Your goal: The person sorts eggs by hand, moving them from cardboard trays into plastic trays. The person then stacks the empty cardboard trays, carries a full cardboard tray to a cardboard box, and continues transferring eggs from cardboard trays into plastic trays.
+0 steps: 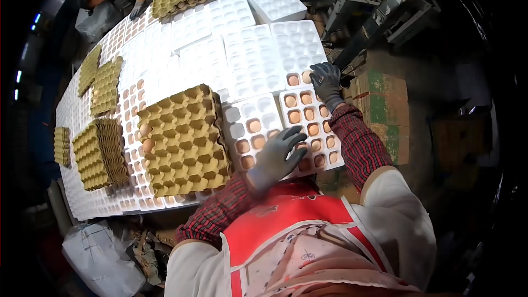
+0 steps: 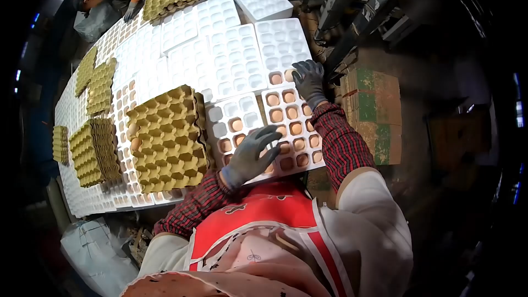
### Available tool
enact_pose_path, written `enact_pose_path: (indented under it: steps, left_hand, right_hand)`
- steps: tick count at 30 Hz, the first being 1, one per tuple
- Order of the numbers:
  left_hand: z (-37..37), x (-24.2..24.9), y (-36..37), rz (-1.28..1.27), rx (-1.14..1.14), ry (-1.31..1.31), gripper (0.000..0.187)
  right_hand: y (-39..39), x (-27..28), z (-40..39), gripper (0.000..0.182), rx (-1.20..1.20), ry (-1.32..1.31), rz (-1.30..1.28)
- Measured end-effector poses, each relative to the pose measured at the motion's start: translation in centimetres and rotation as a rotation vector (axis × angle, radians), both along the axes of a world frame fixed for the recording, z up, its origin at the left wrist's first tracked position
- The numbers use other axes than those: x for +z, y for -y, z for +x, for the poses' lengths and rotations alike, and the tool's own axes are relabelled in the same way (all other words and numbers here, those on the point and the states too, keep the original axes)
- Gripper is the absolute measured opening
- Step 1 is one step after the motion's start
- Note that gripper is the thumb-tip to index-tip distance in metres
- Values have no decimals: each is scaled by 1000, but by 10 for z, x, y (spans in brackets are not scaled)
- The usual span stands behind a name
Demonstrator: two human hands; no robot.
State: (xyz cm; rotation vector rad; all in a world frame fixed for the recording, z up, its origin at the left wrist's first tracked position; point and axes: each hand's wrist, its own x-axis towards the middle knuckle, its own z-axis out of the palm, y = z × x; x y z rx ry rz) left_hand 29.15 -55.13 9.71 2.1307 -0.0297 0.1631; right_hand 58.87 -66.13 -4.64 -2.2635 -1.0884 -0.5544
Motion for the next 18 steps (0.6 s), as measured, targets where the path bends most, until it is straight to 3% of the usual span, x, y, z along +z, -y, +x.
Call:
enact_pose_path:
  steps: [4,7,8,11,12,14,17,18]
  left_hand:
    - [-98,25,-44,-267,133,-153,38]
    - [-163,41,-82,-211,360,-111,36]
    - [-180,60,-98,-164,471,-160,31]
    - [-234,51,-170,394,828,-58,30]
    - [-247,49,-194,568,917,-91,34]
    - [-252,30,-238,558,997,-163,48]
    - [-214,26,-279,611,1025,-373,68]
    - [-202,14,-289,612,1008,-435,72]
  right_hand:
    - [-17,-10,7,18,-115,-224,-340]
    - [-32,5,0,14,-105,-173,-480]
    - [-33,-2,6,15,-116,-144,-491]
    - [-42,6,5,20,-210,-273,-640]
    - [-53,19,0,23,-212,-356,-818]
    - [-61,29,-23,29,-195,-326,-917]
    - [-89,49,-31,41,-292,-635,-813]
    - [-88,43,-34,46,-366,-626,-803]
